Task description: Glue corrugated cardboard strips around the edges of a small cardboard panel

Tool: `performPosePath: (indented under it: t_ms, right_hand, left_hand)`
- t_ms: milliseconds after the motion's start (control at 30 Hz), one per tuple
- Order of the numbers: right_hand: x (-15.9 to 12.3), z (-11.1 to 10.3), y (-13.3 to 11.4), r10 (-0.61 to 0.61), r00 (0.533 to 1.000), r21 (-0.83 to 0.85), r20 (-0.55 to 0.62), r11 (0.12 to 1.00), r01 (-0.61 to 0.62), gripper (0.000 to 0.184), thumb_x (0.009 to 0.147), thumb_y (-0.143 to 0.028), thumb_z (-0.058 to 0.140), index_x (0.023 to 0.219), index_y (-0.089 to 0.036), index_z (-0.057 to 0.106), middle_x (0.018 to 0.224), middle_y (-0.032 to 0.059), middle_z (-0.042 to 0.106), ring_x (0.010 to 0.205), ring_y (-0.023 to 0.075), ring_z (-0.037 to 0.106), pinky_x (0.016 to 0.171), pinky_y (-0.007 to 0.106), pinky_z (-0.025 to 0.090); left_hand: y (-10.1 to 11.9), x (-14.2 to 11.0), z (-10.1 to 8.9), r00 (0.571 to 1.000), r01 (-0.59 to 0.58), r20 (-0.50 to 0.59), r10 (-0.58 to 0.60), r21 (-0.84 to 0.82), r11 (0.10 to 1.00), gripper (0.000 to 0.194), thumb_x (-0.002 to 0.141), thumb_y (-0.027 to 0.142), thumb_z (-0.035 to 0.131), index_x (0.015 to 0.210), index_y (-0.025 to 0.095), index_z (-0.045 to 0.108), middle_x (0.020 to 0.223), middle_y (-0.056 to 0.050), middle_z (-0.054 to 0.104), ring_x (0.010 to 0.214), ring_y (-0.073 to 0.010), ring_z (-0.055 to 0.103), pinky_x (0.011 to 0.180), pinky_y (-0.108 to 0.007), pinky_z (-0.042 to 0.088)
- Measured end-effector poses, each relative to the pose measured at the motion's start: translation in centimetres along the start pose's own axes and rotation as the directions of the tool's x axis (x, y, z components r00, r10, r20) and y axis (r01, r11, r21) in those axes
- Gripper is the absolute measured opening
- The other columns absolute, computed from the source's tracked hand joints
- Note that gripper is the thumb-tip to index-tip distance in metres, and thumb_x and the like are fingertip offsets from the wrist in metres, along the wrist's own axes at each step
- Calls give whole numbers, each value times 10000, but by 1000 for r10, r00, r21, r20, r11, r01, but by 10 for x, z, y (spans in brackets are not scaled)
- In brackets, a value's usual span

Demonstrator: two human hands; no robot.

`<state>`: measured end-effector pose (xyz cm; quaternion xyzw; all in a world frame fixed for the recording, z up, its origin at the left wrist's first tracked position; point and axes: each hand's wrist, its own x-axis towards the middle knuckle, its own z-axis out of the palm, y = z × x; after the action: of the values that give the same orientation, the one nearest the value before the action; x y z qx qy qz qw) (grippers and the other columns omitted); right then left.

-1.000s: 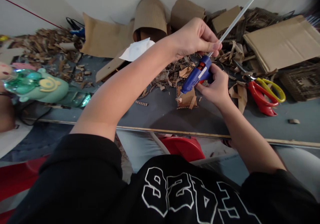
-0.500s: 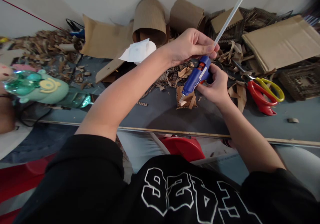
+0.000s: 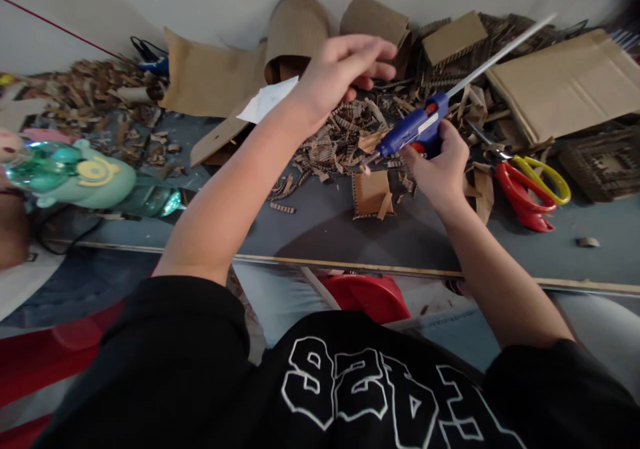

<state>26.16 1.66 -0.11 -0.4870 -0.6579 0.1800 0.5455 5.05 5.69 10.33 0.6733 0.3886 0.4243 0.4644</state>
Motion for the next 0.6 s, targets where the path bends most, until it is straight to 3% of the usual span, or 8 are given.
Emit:
performPosePath:
  t_ms: [67,133,233,333,400,600]
  right_hand:
    - [1,0,4,28,997,-36,-71,999,-30,321,769,-385,723,996,-201,589,892,38,645,818,229,631,800,458,558]
    - [2,-1,9,43,994,-82,-101,995,-52,314,815,-399,685,1027,-198,569,940,59,647,861,239,640,839,471,548]
    - [2,-1,15,56,993,-151,-106,986,-71,324,852,-406,652,1074,-195,545,997,83,646,928,253,643,883,480,534]
    - [1,-2,17,57,993,-203,-100,976,-77,327,856,-402,645,1087,-197,537,1017,90,643,946,257,640,900,482,528]
    - [0,-2,16,53,994,-236,-100,969,-76,313,857,-406,639,1073,-203,536,1010,87,642,929,253,637,896,480,528]
    - [-3,-2,17,26,994,-319,-107,946,-60,335,838,-415,662,1078,-214,542,1005,81,645,917,252,630,872,471,528]
  left_hand:
    - [-12,-12,-9,992,46,-120,-37,72,996,247,1020,193,499,1175,91,662,1029,-59,738,748,-43,552,602,-171,311]
    - [-29,-27,-10,974,126,-213,-75,237,963,212,922,81,552,1089,126,673,1001,-30,716,809,-78,597,683,-200,390]
    - [-56,-49,-1,960,129,-280,-29,346,929,173,828,110,593,970,152,684,812,-1,657,753,-110,597,716,-252,447]
    - [-71,-64,12,923,148,-384,22,408,901,87,751,142,640,817,166,691,571,49,467,562,-89,438,624,-263,389]
    - [-74,-70,20,924,107,-376,73,436,893,60,750,233,700,763,174,697,526,66,369,527,-86,363,594,-271,346]
    - [-81,-69,29,940,24,-322,113,394,919,365,716,547,815,773,193,742,487,78,311,484,-78,307,556,-271,296]
